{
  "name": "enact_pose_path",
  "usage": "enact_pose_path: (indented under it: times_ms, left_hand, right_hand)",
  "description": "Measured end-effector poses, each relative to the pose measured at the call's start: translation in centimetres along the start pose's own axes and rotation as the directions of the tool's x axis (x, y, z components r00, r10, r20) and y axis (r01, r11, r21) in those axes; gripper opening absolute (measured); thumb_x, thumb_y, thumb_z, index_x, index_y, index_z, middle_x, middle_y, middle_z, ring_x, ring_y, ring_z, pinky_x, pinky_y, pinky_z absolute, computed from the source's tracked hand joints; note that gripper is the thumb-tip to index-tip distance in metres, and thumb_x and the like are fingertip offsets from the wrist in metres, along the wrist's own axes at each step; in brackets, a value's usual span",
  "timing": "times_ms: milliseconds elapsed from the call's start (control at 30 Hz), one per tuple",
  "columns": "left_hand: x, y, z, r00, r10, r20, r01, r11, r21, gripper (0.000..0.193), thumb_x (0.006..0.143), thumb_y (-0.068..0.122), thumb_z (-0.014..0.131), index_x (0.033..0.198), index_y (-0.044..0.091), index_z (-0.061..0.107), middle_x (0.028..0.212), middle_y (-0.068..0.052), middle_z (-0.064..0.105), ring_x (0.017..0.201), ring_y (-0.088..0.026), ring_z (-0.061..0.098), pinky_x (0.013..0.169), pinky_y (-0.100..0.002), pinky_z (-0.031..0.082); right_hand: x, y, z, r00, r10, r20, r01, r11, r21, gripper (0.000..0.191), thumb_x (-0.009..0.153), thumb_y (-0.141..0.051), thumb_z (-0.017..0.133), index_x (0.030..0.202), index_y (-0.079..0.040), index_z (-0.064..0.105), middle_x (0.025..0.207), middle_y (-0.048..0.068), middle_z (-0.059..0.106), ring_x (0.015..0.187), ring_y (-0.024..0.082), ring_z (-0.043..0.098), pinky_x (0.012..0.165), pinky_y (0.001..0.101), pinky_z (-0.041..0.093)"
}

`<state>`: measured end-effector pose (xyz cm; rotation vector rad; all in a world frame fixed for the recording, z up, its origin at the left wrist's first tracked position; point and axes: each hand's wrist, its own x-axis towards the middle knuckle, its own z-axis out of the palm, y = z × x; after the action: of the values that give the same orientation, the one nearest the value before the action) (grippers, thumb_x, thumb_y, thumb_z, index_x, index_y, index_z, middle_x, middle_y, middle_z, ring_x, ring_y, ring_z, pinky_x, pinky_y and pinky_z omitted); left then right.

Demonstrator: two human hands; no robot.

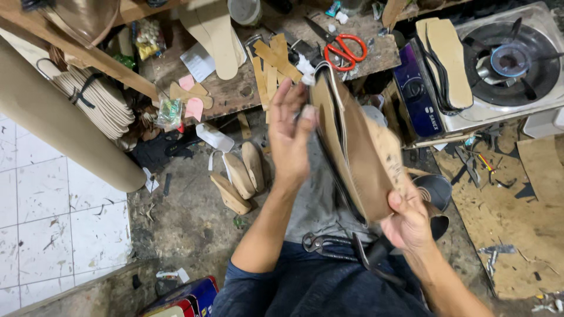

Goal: The person assembles a shoe by placing a wooden shoe last into a shoe upper, then uses a curved metal tool to press and secure the upper around the last. The person handles multiple shoe uppers and lasts, repeatedly inserting the last and pressing the edges with the tool.

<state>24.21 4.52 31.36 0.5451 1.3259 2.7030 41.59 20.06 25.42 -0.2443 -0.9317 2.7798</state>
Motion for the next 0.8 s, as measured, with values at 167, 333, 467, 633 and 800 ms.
enact_pose_path:
  times_ms: [167, 333, 467, 633, 800]
  left_hand:
    - [-1.8, -2.1, -0.6, 0.965, -0.239, 0.108, 0.232, 0.97, 0.069, 0.054, 0.105, 0.016, 0.066, 0.152, 0.001, 0.045, 0.141, -0.011, 0.059, 0.125, -0.019, 0.059, 0.108, -0.034, 0.05]
    - [0.0, -5.9, -3.5, 0.946, -0.325, -0.005, 0.323, 0.941, -0.105, 0.045, 0.1, 0.013, 0.071, 0.138, 0.0, 0.054, 0.126, -0.01, 0.069, 0.119, -0.021, 0.063, 0.106, -0.038, 0.051]
    - [1.3, -7.6, -5.7, 0.908, -0.416, -0.052, 0.383, 0.873, -0.303, 0.041, 0.102, 0.019, 0.07, 0.136, -0.001, 0.061, 0.131, -0.008, 0.069, 0.126, -0.017, 0.062, 0.112, -0.035, 0.048]
    - [1.4, -7.5, -6.4, 0.838, -0.539, -0.087, 0.488, 0.811, -0.324, 0.044, 0.095, 0.027, 0.07, 0.133, 0.005, 0.062, 0.13, -0.005, 0.067, 0.121, -0.02, 0.063, 0.106, -0.043, 0.051]
    - [0.3, -6.7, -6.5, 0.847, -0.529, -0.058, 0.505, 0.834, -0.221, 0.054, 0.093, 0.029, 0.074, 0.138, 0.003, 0.057, 0.128, -0.008, 0.068, 0.12, -0.023, 0.065, 0.107, -0.045, 0.052]
  right_hand:
    - [0.0, -2.1, 3.4, 0.919, -0.381, 0.105, 0.293, 0.479, -0.827, 0.074, 0.087, -0.015, 0.078, 0.151, 0.003, 0.047, 0.145, 0.018, 0.056, 0.132, 0.026, 0.056, 0.114, 0.0384, 0.045]
    - [1.0, -3.7, 5.9, 0.887, -0.299, 0.352, 0.461, 0.516, -0.722, 0.054, 0.109, -0.029, 0.052, 0.154, 0.0, 0.048, 0.155, 0.015, 0.054, 0.145, 0.025, 0.054, 0.122, 0.0391, 0.045]
    - [1.5, -3.1, 6.5, 0.902, -0.316, 0.294, 0.426, 0.544, -0.723, 0.045, 0.112, -0.024, 0.051, 0.149, 0.003, 0.051, 0.152, 0.018, 0.055, 0.144, 0.027, 0.053, 0.119, 0.0417, 0.048]
    - [1.9, -2.4, 5.6, 0.924, -0.284, 0.257, 0.379, 0.578, -0.722, 0.038, 0.112, -0.015, 0.05, 0.144, 0.005, 0.055, 0.142, 0.019, 0.061, 0.136, 0.027, 0.059, 0.116, 0.0425, 0.051]
    - [2.3, -1.8, 3.7, 0.953, -0.235, 0.192, 0.3, 0.636, -0.711, 0.036, 0.11, -0.013, 0.052, 0.14, 0.005, 0.056, 0.137, 0.017, 0.065, 0.129, 0.025, 0.063, 0.111, 0.0419, 0.053]
